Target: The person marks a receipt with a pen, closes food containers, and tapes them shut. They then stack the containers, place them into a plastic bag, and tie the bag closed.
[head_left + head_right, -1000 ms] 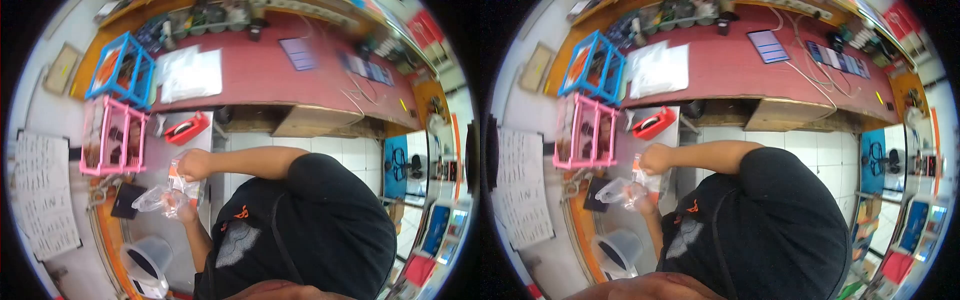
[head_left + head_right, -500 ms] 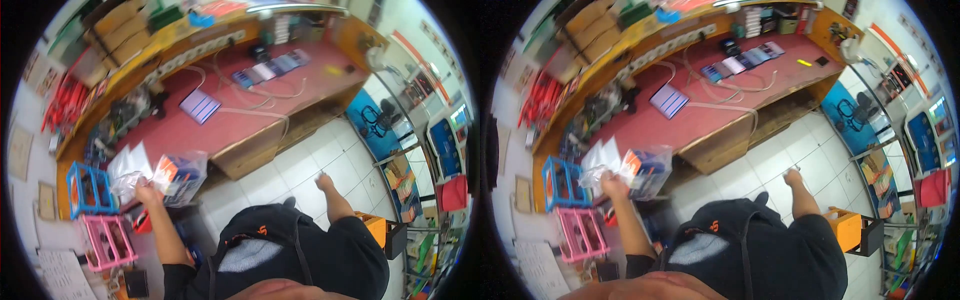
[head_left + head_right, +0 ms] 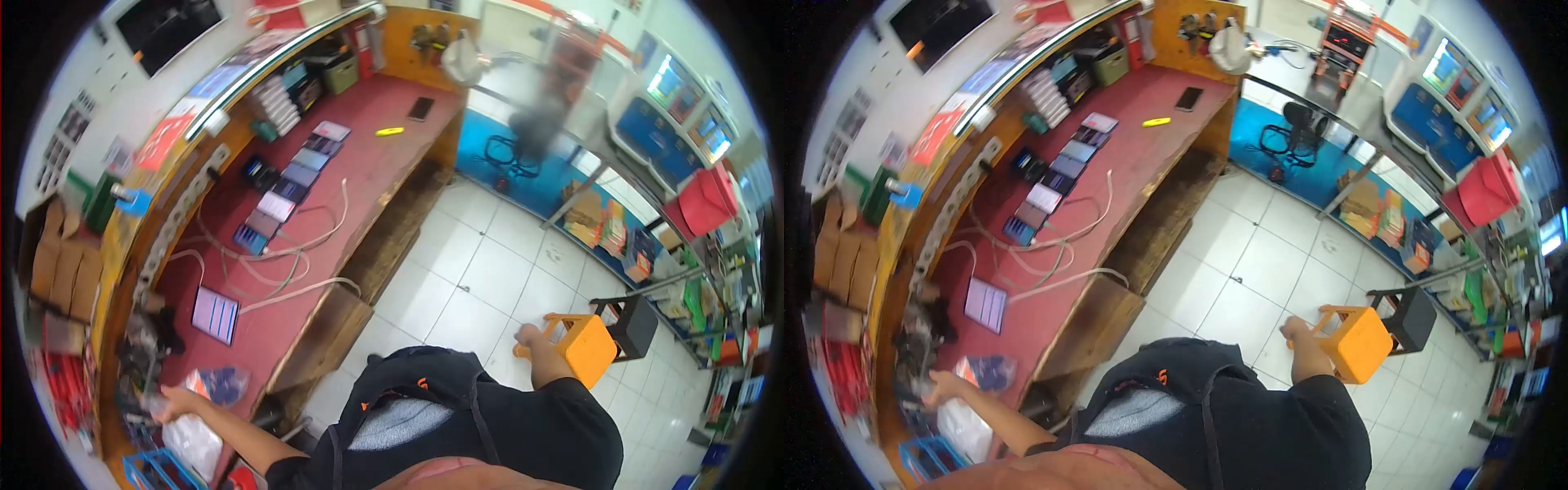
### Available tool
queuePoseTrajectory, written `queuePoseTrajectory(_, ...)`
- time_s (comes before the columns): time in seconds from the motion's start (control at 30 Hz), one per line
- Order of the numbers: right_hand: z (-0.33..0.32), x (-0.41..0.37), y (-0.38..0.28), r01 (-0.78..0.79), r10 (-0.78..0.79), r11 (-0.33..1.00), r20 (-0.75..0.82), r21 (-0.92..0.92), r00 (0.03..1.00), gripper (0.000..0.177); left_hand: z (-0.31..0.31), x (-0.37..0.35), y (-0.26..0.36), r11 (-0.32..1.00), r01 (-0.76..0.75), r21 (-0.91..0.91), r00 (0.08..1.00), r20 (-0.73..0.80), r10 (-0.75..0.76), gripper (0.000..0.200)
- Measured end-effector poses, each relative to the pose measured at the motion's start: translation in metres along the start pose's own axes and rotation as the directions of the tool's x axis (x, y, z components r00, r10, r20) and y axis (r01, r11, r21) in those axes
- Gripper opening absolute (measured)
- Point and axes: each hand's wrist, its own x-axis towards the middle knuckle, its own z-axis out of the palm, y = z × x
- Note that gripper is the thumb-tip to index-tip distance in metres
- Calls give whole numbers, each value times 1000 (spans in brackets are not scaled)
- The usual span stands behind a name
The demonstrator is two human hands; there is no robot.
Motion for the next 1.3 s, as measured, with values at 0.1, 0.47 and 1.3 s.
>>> queuePoseTrajectory(0.1, -11, 27, -46, 201, -207, 978, -183, -48, 961, 35, -8, -35, 131, 826, -34, -562, 972, 174, 159, 60)
queuePoseTrajectory(0.47, -51, -90, -119, 232, 308, 707, -586, 668, 749, 30, 78, -289, 453, -110, 837, -536, 235, 172, 957, 56)
queuePoseTrajectory(1.3, 231, -157, -189, -403, 745, 289, 60, 868, 665, 29, -230, -383, 570, 494, 869, -12, -167, -948, 272, 39)
